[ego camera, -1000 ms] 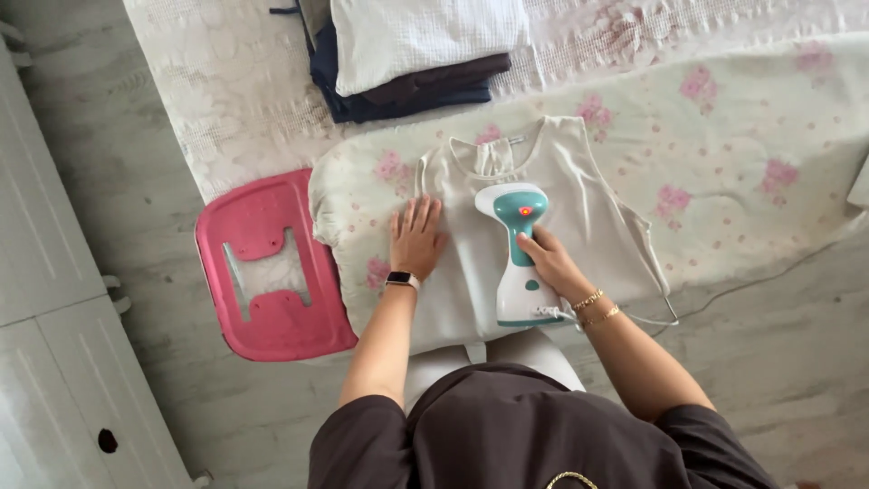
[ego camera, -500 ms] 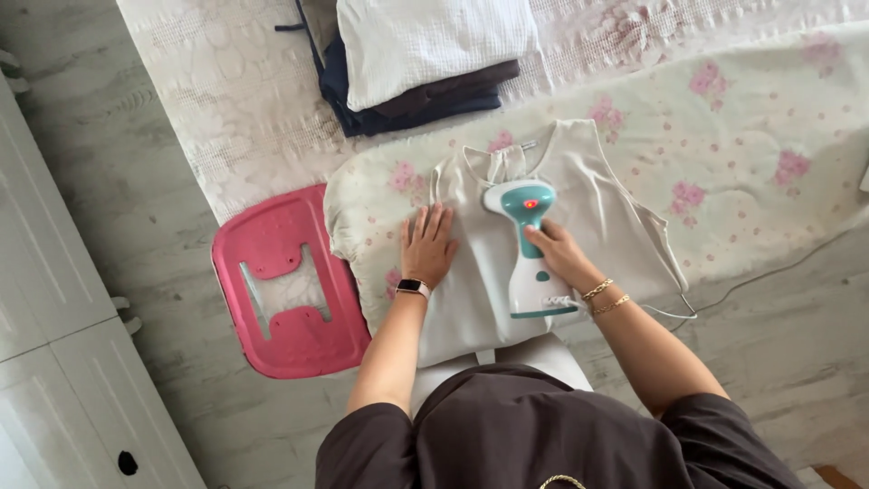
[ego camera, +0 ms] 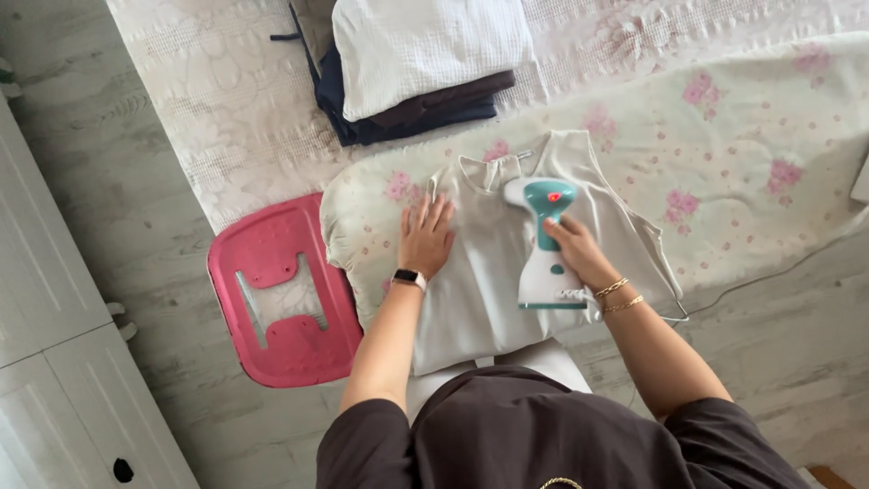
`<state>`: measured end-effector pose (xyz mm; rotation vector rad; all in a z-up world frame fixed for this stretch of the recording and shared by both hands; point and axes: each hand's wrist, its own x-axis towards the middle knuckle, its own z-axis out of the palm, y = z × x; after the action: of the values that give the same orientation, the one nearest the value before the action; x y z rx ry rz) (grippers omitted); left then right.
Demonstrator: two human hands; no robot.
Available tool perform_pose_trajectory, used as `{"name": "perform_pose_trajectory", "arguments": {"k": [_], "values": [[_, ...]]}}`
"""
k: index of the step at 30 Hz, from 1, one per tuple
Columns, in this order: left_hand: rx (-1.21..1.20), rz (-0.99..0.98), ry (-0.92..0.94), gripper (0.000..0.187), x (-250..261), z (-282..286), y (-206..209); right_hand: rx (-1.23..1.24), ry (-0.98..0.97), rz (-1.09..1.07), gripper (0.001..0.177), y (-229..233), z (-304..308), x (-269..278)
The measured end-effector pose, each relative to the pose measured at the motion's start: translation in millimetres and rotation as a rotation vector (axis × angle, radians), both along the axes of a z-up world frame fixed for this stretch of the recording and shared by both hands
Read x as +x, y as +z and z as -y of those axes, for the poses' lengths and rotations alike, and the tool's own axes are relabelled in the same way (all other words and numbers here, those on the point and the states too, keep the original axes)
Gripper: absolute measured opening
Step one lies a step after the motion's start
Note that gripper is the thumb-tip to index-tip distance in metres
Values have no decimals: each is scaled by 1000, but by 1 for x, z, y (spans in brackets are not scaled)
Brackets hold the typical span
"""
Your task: Steaming and folding various pieces of clothing on an ironing board using a handheld clothes steamer.
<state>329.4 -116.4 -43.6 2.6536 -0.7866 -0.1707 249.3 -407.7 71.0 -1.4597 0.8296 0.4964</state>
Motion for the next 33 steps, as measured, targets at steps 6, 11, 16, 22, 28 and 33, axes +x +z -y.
{"name": "perform_pose_trajectory", "arguments": {"k": [6, 11, 16, 22, 28, 33], "values": [[-31, 32, -64, 62, 52, 10, -16, 31, -169, 29, 40, 16, 2, 4], [6, -27, 37, 60, 68, -2, -6, -53, 121, 68, 41, 12, -40, -14], [-59, 11, 196, 52, 60, -18, 2, -193, 490, 25, 41, 7, -76, 0], [-234, -27, 331, 37, 70, -4, -6, -193, 261, 51, 40, 0, -86, 22], [-101, -167, 171, 19, 103, 15, -2, -214, 420, -31, 37, 4, -86, 34], [-155, -190, 191, 7, 109, 6, -7, -183, 270, 9, 38, -5, -77, 25]]}}
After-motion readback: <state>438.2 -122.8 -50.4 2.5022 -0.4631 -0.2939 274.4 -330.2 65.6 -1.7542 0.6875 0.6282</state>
